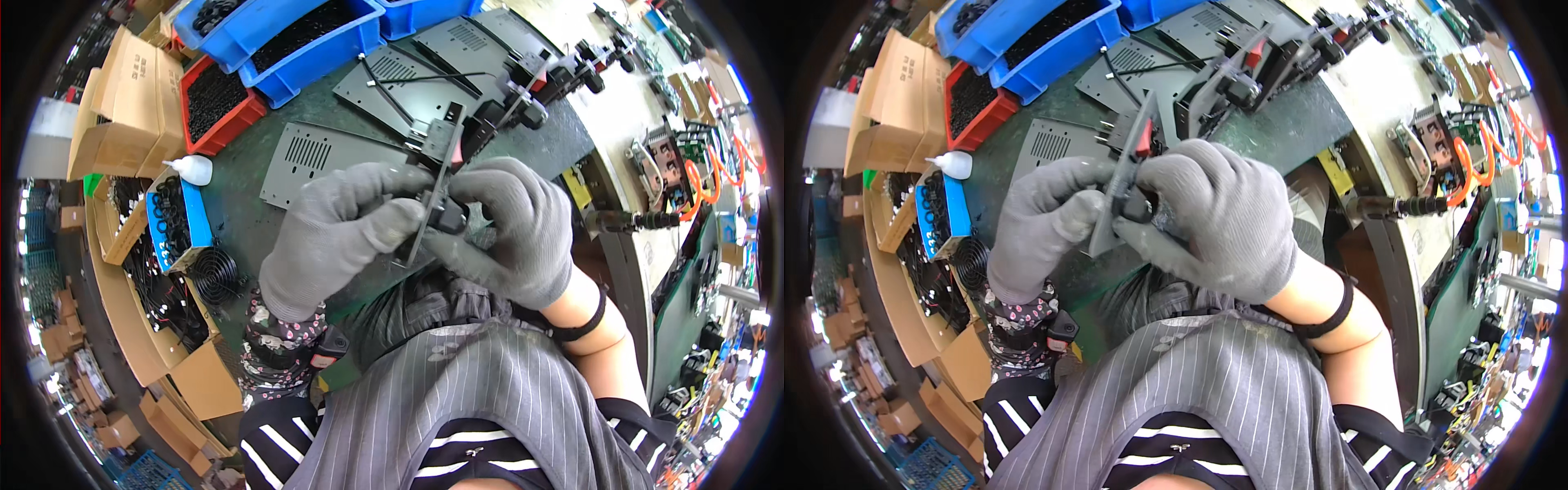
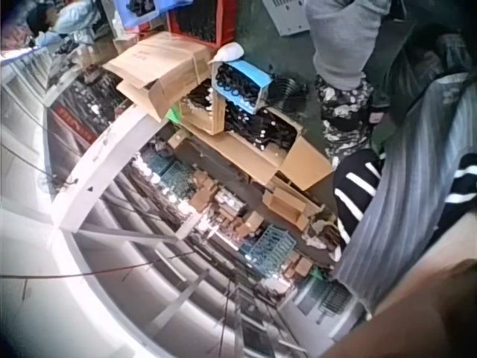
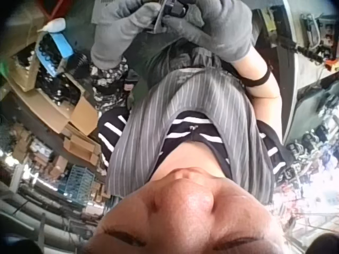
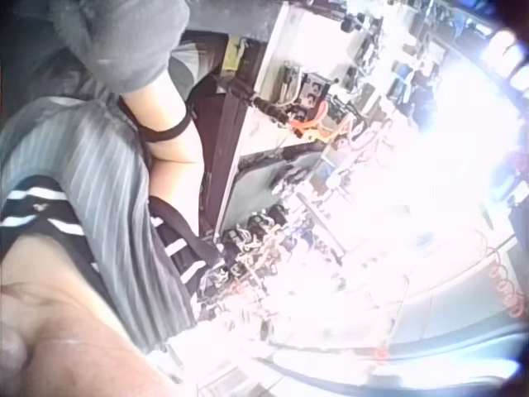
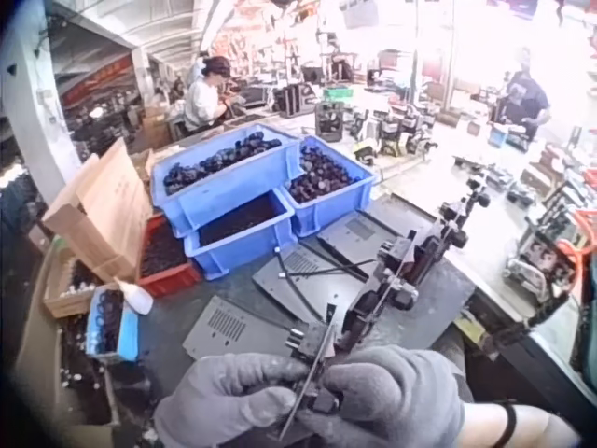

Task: Assembling electronic components into a metal casing using an electric screwdriver.

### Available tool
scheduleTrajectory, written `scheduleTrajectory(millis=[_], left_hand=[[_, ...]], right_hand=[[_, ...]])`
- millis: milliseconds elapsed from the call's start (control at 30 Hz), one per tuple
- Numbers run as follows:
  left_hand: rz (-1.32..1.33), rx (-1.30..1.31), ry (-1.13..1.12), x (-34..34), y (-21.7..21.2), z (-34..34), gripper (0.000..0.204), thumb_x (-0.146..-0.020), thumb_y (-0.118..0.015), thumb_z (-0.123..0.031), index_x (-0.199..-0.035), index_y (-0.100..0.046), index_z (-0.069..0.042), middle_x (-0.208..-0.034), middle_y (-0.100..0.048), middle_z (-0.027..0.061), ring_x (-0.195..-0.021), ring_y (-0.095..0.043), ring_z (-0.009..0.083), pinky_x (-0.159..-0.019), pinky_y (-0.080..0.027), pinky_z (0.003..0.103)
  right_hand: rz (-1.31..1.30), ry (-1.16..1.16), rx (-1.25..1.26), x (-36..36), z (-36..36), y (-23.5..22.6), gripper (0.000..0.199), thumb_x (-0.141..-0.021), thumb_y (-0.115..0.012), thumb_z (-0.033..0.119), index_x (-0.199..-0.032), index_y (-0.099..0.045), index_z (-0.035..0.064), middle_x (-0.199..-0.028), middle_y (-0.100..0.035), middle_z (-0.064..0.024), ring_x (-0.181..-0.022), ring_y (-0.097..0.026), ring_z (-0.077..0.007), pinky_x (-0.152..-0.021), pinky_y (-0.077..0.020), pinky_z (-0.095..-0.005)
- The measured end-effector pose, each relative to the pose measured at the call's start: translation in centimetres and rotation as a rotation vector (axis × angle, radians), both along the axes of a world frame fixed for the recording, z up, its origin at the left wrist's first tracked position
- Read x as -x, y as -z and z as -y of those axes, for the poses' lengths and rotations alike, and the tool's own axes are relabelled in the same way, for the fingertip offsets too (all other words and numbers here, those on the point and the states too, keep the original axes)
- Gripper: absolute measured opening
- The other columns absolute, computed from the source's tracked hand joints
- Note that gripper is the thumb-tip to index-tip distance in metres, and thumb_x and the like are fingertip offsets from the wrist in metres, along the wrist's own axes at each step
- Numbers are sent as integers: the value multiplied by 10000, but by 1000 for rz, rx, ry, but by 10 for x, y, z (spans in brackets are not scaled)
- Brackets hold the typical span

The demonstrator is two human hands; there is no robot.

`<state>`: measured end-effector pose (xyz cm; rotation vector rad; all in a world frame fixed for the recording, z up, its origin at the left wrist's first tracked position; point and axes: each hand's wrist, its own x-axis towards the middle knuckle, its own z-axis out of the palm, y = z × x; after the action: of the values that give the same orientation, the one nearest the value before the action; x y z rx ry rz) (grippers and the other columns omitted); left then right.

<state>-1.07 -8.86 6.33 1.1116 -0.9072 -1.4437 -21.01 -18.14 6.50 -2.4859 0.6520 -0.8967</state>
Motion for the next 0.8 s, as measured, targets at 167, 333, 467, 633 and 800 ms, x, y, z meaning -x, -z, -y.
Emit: scheduleTrajectory(millis=[167,333,467,633,800], left_hand=[[2,217,-26,-8,6,-3,329,-923,-734,-75,-1221,-644,33,-1035,-709,56,-874,-655,88,-777,-538,226],[-36,177,-92,-9,-1,-3,307,-909,-738,-59,-1190,-657,31,-975,-715,46,-852,-659,80,-728,-534,204],[11,36,-55,0,-1,-4,398,-957,-723,-191,-1266,-612,35,-1072,-715,71,-927,-673,93,-777,-543,213],[152,147,-117,2,5,-6,448,-960,-724,-240,-1287,-598,40,-1127,-700,70,-963,-662,97,-824,-544,234],[167,168,-111,1,7,-7,456,-955,-730,-241,-1287,-598,43,-1132,-698,76,-963,-663,104,-830,-546,242]], right_hand=[[57,-136,-637,-5,-1,2,420,-900,-680,475,-877,-663,56,-699,-601,-117,-647,-651,-302,-594,-519,-399],[6,-13,-221,-1,0,3,497,-960,-572,537,-868,-624,51,-741,-624,-123,-717,-681,-304,-609,-526,-420],[-85,11,164,-6,-3,2,359,-876,-633,445,-879,-611,87,-803,-628,-77,-713,-678,-253,-587,-540,-381],[-82,0,332,-14,2,3,281,-830,-648,378,-768,-599,108,-653,-603,-47,-577,-657,-239,-485,-512,-366],[-50,-43,222,-14,9,9,337,-824,-651,422,-742,-596,99,-648,-614,-81,-587,-666,-277,-502,-517,-383]])
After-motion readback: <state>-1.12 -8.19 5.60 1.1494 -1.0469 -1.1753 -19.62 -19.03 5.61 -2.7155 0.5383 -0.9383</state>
